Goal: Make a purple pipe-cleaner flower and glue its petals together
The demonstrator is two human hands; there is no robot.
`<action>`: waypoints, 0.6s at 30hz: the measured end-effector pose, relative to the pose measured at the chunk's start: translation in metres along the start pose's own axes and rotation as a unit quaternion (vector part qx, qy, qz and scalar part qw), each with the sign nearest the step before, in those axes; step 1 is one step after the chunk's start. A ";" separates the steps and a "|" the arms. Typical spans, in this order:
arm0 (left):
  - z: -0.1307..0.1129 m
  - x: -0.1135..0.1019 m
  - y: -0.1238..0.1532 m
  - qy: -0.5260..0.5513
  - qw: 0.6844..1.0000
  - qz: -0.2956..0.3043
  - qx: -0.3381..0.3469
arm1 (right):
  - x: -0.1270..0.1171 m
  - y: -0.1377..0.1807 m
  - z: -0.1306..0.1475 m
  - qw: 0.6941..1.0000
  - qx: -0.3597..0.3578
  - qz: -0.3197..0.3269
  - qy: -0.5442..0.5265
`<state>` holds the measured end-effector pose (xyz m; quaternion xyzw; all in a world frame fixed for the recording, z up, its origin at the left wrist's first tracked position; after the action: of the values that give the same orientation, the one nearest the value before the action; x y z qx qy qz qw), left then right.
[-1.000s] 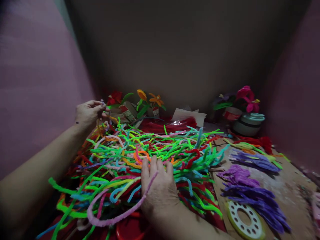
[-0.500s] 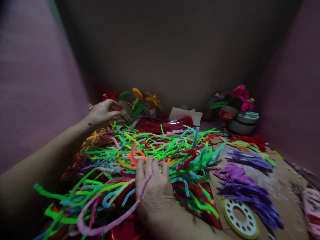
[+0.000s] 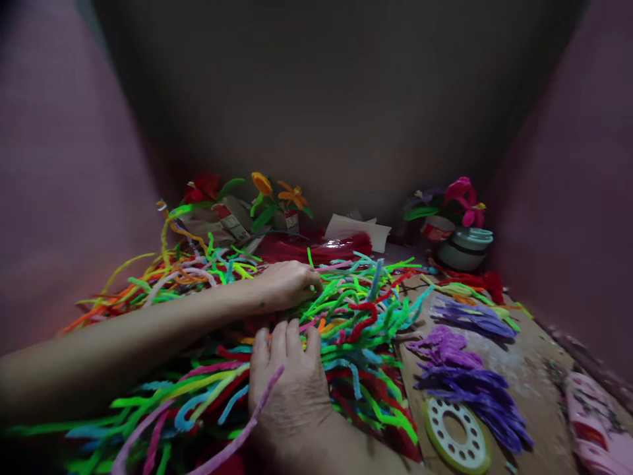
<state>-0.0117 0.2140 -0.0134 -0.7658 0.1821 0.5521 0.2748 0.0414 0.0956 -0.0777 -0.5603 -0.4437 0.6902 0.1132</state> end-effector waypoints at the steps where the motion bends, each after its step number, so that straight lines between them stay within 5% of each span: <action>1: -0.001 0.002 0.000 -0.003 1.000 -0.008 -0.013 | 0.000 0.000 0.000 1.000 0.002 -0.002 0.001; 9: 0.006 -0.010 -0.006 0.125 0.987 -0.039 -0.091 | 0.005 0.001 0.001 0.999 0.007 -0.039 -0.004; 18: 0.016 -0.022 -0.005 0.307 0.933 -0.090 -0.163 | 0.006 0.002 0.001 1.000 0.003 -0.018 0.003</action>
<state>-0.0281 0.2271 0.0044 -0.9454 0.0952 0.2852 0.1259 0.0391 0.0979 -0.0830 -0.5539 -0.4511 0.6879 0.1286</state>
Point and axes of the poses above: each hand's wrist, its own y-axis away from the middle knuckle, its own x-axis out of the palm, z = x × y, the point moved 2 cm from there along -y, towards the middle knuckle, and after that the axes turned 10 degrees about -z, right-handed, at the moved point
